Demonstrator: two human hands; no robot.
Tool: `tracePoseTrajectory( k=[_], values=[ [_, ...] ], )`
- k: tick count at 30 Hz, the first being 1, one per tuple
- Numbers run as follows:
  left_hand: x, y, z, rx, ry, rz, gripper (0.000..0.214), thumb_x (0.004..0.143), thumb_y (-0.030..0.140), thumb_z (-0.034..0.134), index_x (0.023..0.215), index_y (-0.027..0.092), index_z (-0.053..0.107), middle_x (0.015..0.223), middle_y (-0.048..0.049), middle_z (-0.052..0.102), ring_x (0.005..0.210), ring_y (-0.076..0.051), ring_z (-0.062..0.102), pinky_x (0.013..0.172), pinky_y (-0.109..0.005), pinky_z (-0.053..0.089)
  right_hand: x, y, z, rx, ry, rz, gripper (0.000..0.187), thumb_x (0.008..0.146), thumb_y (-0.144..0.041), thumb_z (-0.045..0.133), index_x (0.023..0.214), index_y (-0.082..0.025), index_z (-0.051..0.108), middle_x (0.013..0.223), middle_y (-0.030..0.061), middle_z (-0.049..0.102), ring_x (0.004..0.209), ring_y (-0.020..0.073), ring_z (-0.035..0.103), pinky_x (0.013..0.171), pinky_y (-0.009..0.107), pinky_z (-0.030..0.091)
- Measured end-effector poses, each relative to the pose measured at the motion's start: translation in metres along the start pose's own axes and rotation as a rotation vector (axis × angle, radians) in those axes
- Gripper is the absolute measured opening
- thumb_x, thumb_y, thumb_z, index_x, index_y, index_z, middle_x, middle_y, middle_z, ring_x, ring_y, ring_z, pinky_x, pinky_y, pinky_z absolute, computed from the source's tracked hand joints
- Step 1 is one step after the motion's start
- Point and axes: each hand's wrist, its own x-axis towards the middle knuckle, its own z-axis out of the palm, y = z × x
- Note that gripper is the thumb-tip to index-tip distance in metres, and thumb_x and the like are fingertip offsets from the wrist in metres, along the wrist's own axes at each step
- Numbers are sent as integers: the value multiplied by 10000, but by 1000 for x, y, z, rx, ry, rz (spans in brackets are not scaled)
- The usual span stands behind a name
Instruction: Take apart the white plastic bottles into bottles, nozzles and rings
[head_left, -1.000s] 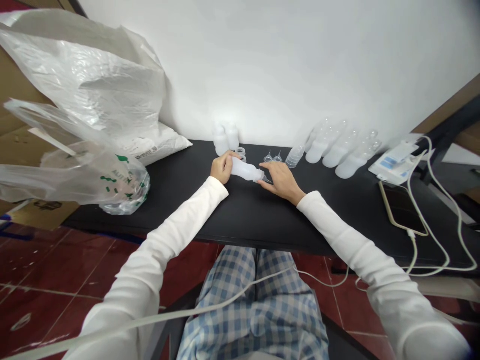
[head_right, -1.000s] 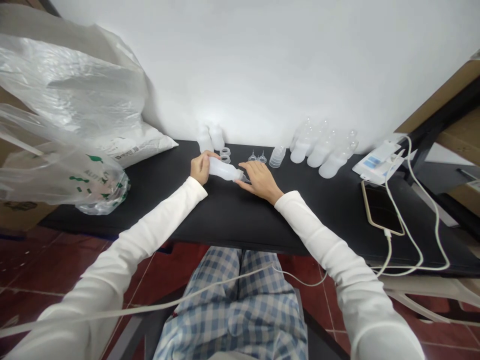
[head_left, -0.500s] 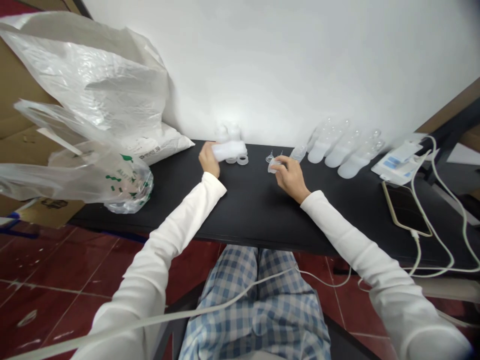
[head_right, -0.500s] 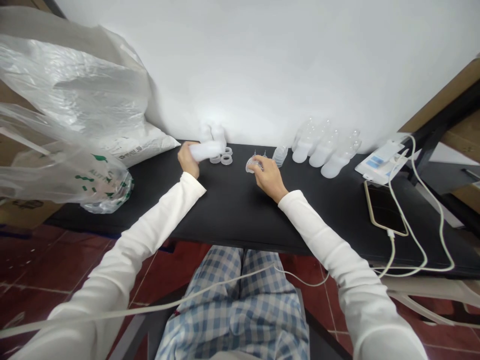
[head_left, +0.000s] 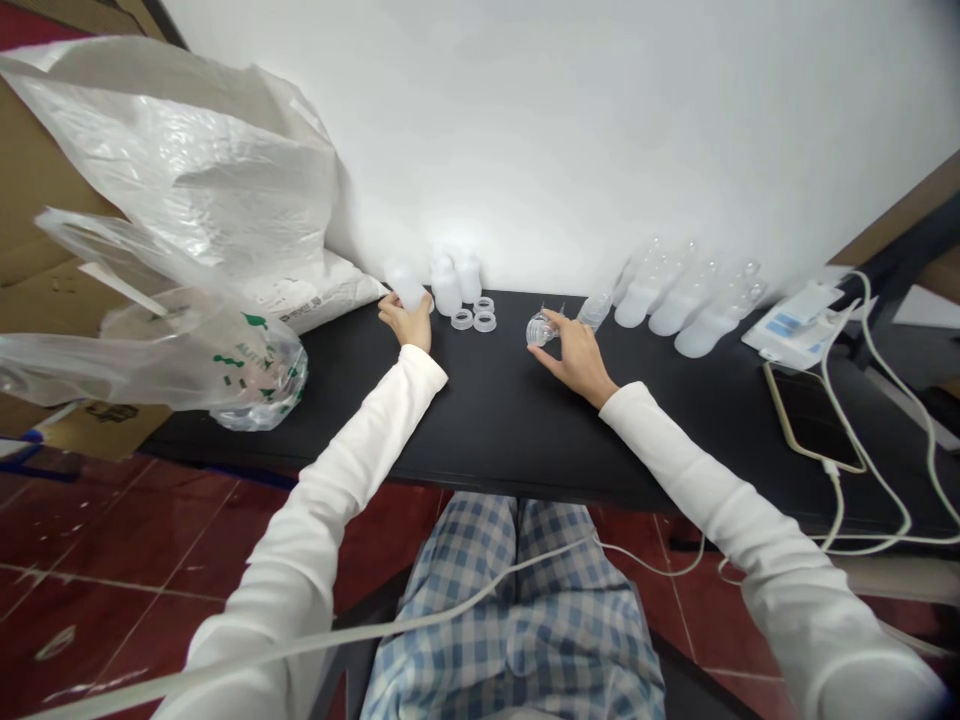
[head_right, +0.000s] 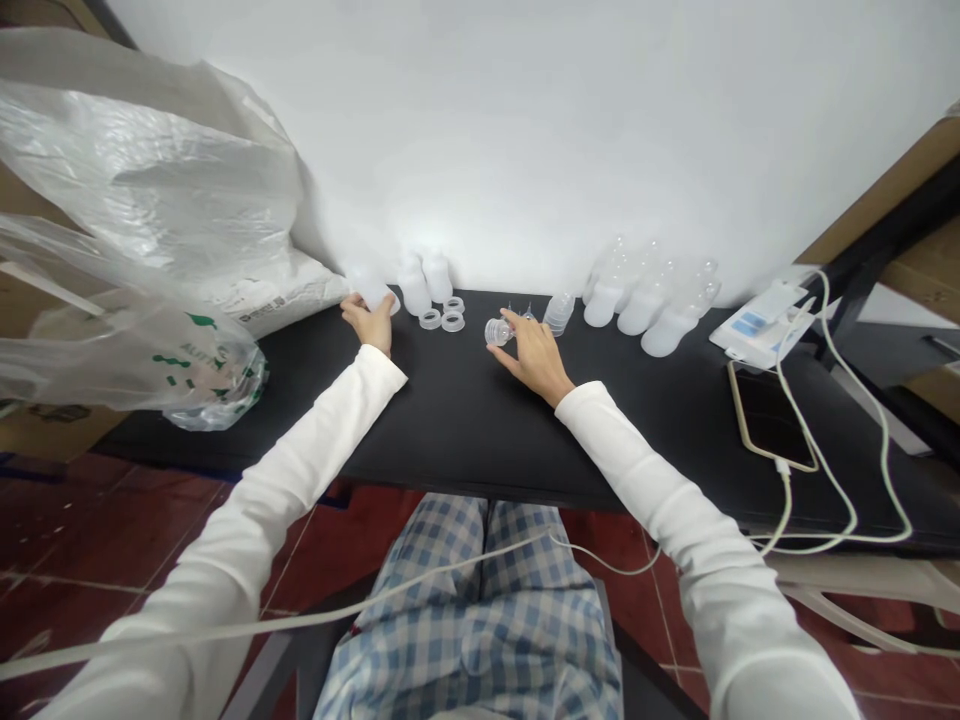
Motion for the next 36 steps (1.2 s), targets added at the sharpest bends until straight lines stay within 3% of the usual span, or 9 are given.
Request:
tracePoseTrajectory(
  k=[3,8,13,19,23,26,28,31,36],
  values=[
    [-7,8,-2,147,47,-99,509,694,107,765,1058,208,423,1288,-170,493,1368,-319,427,1189,-492,346,-1,3,3,43,38,28,546,979,-580,519,1303,-143,553,1074,161,693,936,286,672,866,446,495],
    [-16,23,-4,266,-4,-228,519,694,140,758,1091,207,429,1354,-191,456,1402,-401,393,1171,-568,290,0,2,1,27,-12,33,467,981,-601,509,1111,-161,595,917,109,685,837,254,645,822,405,465],
    [-14,19,-5,253,-96,-114,502,725,101,703,1150,174,446,1354,-209,486,1393,-343,414,1207,-481,293,1,-1,-1,24,-41,48,441,986,-599,506,1071,-176,599,754,35,617,738,221,595,786,370,427],
    [-9,7,-2,146,-180,-39,586,714,17,652,1250,133,448,1389,-222,471,1416,-310,386,1244,-417,286,1,0,-1,15,-45,54,429,997,-571,501,1109,-168,596,810,57,641,785,227,605,800,369,411],
    [-17,9,3,118,-71,-54,659,715,-27,611,1325,79,385,1451,-258,355,1460,-305,332,1236,-390,303,1,-1,-2,43,-32,52,413,1000,-552,501,1134,-172,588,920,94,678,832,238,623,809,374,412],
    [-29,14,3,97,-26,63,556,748,-27,570,1264,125,430,1410,-209,389,1343,-269,461,1150,-381,399,2,-3,-2,76,-28,69,416,996,-557,503,1132,-173,586,928,98,679,821,237,620,812,381,410],
    [-38,19,3,56,-158,208,390,833,29,537,1197,156,478,1323,-159,482,1147,-215,575,1037,-361,471,2,-4,-3,102,-28,82,422,992,-567,504,1121,-174,585,901,89,672,806,233,614,814,383,409],
    [-55,26,3,-14,-552,446,221,979,211,468,1190,179,529,1182,-105,608,937,-160,610,900,-327,503,4,-7,-5,141,-34,104,411,986,-587,505,1057,-191,583,852,64,657,770,215,598,815,379,405],
    [-82,35,7,-75,-1079,594,523,996,501,490,1424,212,408,1306,-132,619,931,-166,634,864,-342,499,6,-17,-3,223,18,202,448,985,-636,465,806,-227,496,731,12,605,670,171,534,768,359,389]
  ],
)
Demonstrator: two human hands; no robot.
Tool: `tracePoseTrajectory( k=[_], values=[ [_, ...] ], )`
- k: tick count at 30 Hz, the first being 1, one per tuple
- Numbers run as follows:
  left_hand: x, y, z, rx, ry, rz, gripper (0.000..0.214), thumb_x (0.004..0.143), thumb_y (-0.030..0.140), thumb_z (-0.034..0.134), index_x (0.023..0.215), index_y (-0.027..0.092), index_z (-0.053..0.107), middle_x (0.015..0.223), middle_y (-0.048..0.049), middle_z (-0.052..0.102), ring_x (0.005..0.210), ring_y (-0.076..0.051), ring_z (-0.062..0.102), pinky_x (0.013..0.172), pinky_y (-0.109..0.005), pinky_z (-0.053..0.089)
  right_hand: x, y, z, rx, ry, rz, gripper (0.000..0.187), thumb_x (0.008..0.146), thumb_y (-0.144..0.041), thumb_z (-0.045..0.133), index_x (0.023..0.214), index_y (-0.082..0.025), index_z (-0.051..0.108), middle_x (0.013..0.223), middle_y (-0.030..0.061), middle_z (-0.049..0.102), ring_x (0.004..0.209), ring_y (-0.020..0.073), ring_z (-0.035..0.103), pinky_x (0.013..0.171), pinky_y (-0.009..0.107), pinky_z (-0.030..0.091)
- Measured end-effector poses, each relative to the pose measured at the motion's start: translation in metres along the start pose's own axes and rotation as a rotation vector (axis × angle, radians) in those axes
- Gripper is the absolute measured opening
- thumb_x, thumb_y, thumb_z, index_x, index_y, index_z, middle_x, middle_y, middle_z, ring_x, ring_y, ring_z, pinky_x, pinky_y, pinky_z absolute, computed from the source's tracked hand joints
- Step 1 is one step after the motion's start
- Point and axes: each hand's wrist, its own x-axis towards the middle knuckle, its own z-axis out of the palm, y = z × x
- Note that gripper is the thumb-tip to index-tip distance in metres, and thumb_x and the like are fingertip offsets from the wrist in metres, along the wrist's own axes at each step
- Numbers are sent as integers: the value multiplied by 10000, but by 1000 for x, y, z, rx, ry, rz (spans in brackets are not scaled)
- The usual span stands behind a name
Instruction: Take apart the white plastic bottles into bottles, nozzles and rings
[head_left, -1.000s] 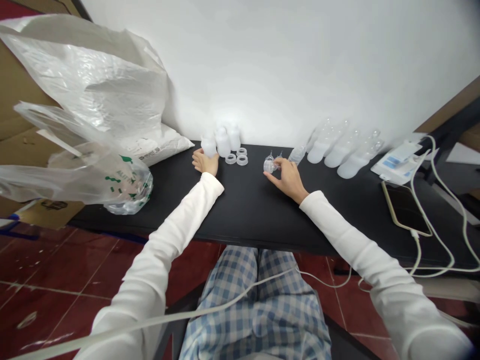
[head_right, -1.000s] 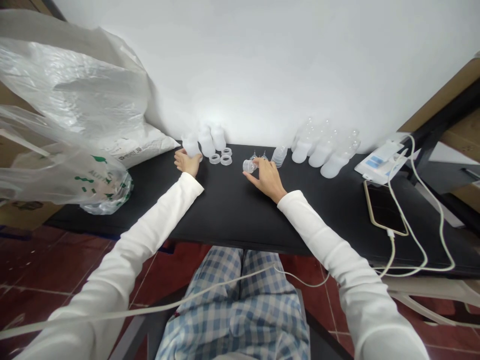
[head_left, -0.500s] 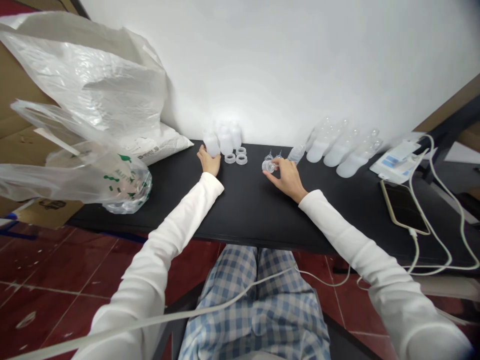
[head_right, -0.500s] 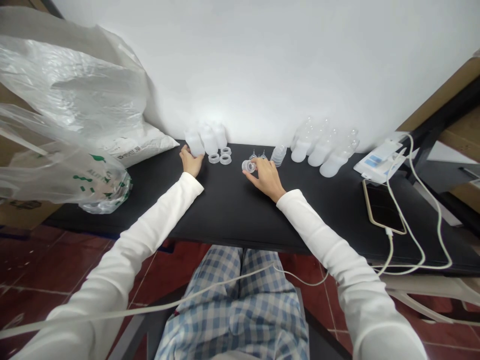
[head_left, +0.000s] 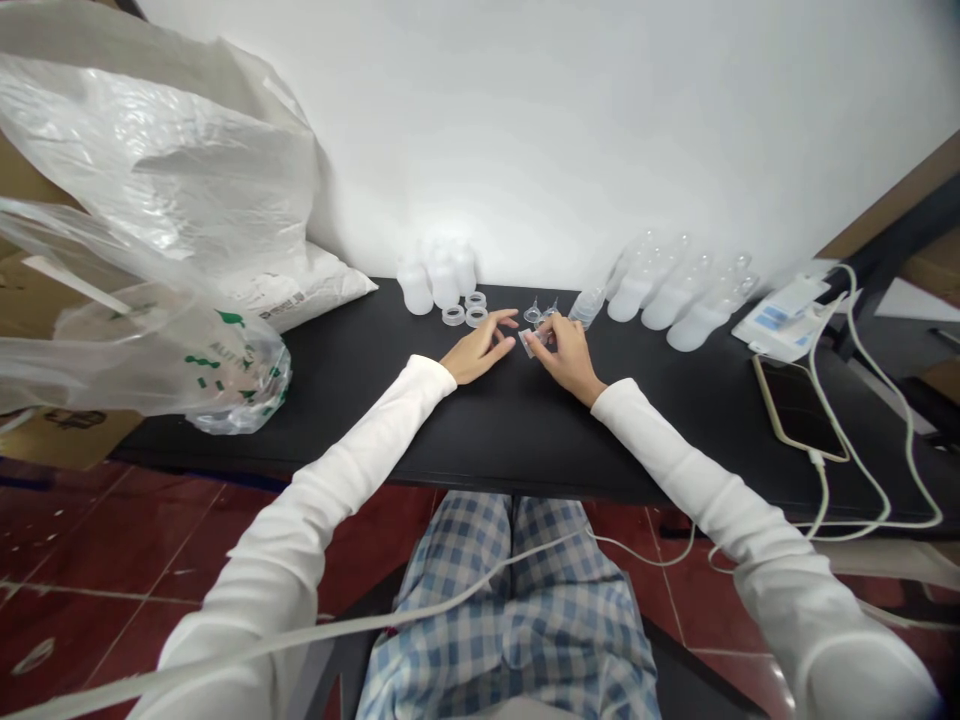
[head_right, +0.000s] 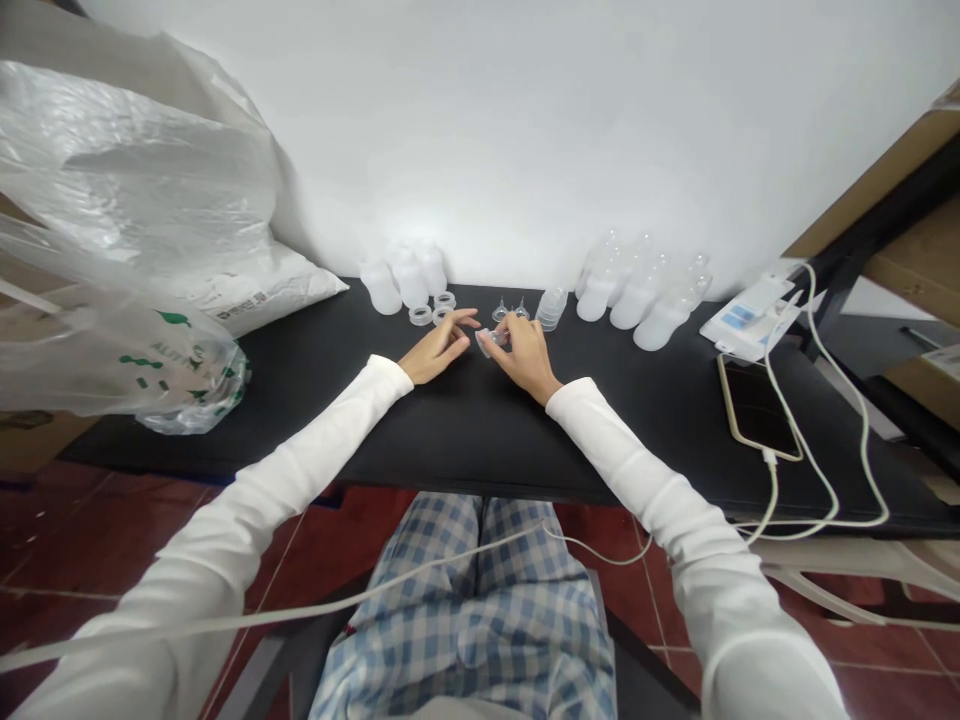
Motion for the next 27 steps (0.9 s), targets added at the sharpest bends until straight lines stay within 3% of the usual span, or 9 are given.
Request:
tracePoseTrajectory(
  k=[5,9,12,16,20,25,27],
  values=[
    [2,7,10,-107,-53,-9,659,852,576,700,1319,209,414,1100,-85,656,840,-159,635,740,-297,476,2,-6,4,76,43,115,619,985,-727,327,622,-226,325,549,-37,440,557,127,427,680,332,332],
    [4,9,13,-243,-2,-36,466,944,584,564,1185,204,444,938,-37,639,764,-127,607,705,-267,459,4,-9,5,155,69,210,646,975,-748,294,591,-228,296,516,-46,348,519,110,339,609,313,279],
    [5,13,20,-299,11,-47,445,976,595,489,1197,210,451,989,-44,623,766,-120,600,740,-279,480,4,-12,6,206,114,315,639,942,-760,358,590,-232,286,526,-54,313,526,102,310,587,302,266],
    [6,20,35,-97,93,-98,597,882,580,655,1295,206,442,1170,-91,545,773,-124,566,794,-324,510,5,-13,9,290,116,458,626,916,-773,360,604,-230,335,558,-40,358,575,113,347,575,293,268],
    [10,33,42,44,109,-195,427,977,539,517,1231,198,486,1219,-103,558,838,-148,598,872,-343,507,7,-15,11,350,114,546,646,895,-800,334,597,-228,359,565,-29,389,584,118,365,574,293,288],
    [18,48,40,139,24,-381,390,1048,522,318,1191,219,517,936,-47,688,898,-224,694,857,-346,492,10,-20,14,338,170,541,659,910,-790,310,562,-231,310,529,-30,370,544,108,351,560,297,284],
    [19,50,40,174,6,-441,416,1058,502,263,1226,236,537,923,-49,717,955,-256,713,864,-358,493,10,-21,15,290,172,500,657,935,-757,298,541,-231,295,499,-33,337,516,103,330,556,302,272]
  ],
)
